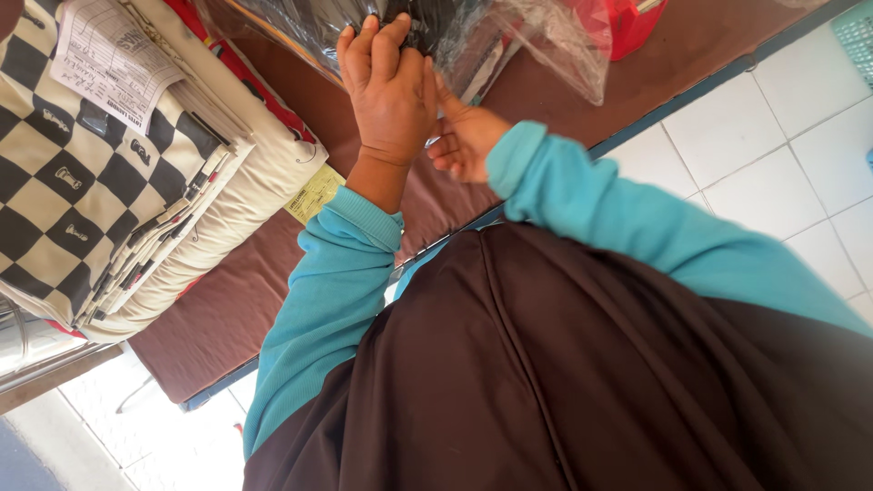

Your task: The person places folded clothes into a plastic bag, seals the bag with adhesive tape using a red dispenser, and then writes on a yellow receipt with a marker before attaching it to the bag.

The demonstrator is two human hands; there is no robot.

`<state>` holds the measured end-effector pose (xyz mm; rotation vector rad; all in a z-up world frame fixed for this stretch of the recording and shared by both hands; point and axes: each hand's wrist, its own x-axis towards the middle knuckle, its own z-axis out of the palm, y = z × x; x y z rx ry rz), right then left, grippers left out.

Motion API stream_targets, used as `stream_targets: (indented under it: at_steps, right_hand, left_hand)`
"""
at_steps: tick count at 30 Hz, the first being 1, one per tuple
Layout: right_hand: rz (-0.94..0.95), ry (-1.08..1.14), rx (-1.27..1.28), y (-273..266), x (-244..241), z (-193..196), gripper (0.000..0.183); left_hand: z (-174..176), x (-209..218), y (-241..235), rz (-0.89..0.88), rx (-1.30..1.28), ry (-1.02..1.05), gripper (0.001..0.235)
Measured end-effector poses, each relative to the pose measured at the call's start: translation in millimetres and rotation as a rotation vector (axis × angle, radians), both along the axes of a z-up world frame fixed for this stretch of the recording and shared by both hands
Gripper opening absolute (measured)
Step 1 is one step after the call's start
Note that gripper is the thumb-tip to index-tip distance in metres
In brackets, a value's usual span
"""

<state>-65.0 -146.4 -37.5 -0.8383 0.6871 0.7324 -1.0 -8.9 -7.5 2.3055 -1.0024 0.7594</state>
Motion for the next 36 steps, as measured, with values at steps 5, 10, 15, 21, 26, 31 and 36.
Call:
stream_targets:
  at_steps: [5,10,15,21,26,31,36]
  right_hand:
    - [0.002,-0.150,-0.241,16,-6,-75,0.070]
    - [-0.515,-0.731,-0.915,-24,-41,-150,0.031]
    - [-0.334,-1.388,-1.355,-126,2,-127,0.062]
    - [-0.024,-0.777,-0.615,-139,46,-107,0.056]
    - [0.018,-1.008,-1.113,-112,-18,-117,0.058]
    - [0.028,-0.633,-0.842,-94,-107,-73,0.054]
    - [-0.098,-0.750,-0.684,-160,-148,-98,0.034]
  left_hand:
    - [4,0,7,0.003,0.046,0.006,0.014]
    - [7,-14,29,-0.059,-0.081,-0.028,0.067]
    - [-59,-32,33,0.094,-0.440,0.283,0.153]
    - [-97,-27,34,0.040,-0.820,0.980,0.159]
    - [-86,-43,62,-0.146,-0.859,0.996,0.154]
    - [-60,-105,84,-0.211,-0.867,1.084,0.149]
    - [-48,-186,72,0.140,-0.512,0.838,0.148]
